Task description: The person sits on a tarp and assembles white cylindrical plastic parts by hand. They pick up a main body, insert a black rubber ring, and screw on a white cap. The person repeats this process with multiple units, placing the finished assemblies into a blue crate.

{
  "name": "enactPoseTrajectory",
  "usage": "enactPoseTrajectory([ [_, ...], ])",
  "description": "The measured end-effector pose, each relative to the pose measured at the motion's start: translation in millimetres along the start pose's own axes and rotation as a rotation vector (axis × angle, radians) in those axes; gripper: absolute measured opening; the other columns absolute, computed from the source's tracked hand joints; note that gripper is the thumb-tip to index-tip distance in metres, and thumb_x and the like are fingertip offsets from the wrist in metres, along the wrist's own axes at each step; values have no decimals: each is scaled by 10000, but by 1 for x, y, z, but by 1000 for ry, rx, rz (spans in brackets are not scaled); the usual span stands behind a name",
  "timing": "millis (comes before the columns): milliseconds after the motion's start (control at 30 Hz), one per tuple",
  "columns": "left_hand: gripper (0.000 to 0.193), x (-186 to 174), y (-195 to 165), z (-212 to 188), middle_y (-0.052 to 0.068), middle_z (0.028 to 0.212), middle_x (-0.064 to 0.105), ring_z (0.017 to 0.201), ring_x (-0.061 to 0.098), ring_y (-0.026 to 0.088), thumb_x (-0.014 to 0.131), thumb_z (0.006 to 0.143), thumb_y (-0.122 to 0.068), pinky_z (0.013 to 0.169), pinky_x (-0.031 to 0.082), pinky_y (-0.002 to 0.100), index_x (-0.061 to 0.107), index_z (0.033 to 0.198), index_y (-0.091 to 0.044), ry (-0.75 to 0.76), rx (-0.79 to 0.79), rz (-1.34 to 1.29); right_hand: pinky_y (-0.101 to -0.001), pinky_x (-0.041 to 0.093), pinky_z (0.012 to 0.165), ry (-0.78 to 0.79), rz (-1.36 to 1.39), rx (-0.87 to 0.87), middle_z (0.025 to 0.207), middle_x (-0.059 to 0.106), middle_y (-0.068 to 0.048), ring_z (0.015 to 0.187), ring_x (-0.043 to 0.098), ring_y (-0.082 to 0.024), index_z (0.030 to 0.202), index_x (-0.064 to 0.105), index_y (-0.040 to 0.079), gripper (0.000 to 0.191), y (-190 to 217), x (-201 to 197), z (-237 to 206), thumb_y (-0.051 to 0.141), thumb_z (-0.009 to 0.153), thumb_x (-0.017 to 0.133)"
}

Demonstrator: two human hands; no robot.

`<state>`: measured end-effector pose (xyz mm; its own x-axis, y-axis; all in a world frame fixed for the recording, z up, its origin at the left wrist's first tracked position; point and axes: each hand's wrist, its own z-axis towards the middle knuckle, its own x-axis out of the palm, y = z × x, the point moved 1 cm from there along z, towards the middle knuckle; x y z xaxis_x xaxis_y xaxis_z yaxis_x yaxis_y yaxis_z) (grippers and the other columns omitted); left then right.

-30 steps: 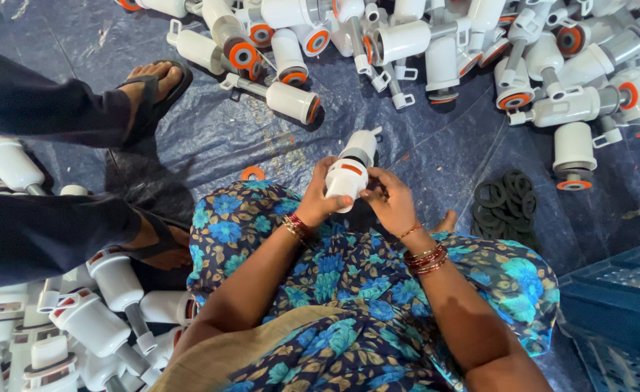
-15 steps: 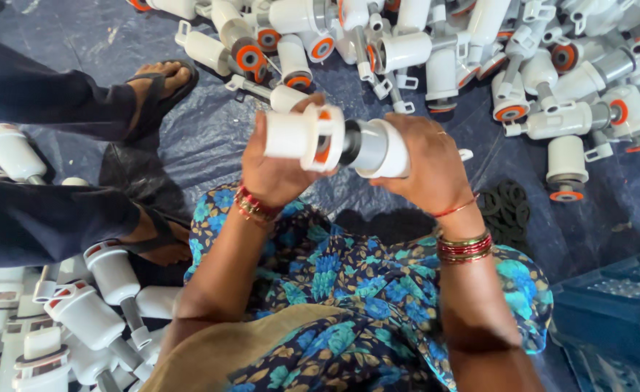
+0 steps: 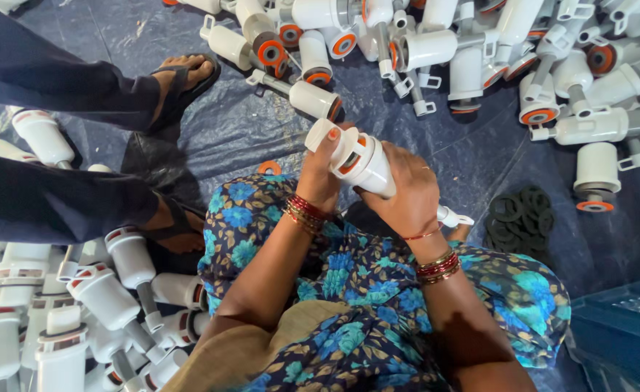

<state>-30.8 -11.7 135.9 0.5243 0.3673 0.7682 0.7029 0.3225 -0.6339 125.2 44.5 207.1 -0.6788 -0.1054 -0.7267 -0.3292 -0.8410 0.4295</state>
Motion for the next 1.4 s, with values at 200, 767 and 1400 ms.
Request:
enactPoseTrajectory([
  [200, 491, 18, -18, -11, 137, 1207, 684, 1098, 671, 229, 755, 918, -305, 974, 549, 397, 593, 1273, -8, -13, 26, 113, -456, 564, 923, -37, 57, -22, 1201, 700, -198, 1060, 697, -378, 1288, 607, -8, 707, 7, 2, -3, 299, 736, 923],
  [767, 451, 48, -53, -22, 98, 1149, 696, 1070, 663, 178, 788, 843, -208, 974, 544, 342, 646, 1225, -15, 309, 156, 504, -460, 547, 960, 40, 313, 59, 1230, 696, -169, 1110, 686, -386, 1304, 628, 39, 717, 14, -23, 4, 215, 655, 875],
  [1400, 349, 72, -46, -27, 105, 1133, 689, 1117, 668, 244, 757, 826, -83, 1007, 539, 415, 586, 1129, -50, 235, 207, 484, -351, 566, 936, 187, 442, 229, 1136, 746, -99, 1052, 733, -204, 1304, 642, 29, 764, -6, -16, -14, 263, 639, 936],
])
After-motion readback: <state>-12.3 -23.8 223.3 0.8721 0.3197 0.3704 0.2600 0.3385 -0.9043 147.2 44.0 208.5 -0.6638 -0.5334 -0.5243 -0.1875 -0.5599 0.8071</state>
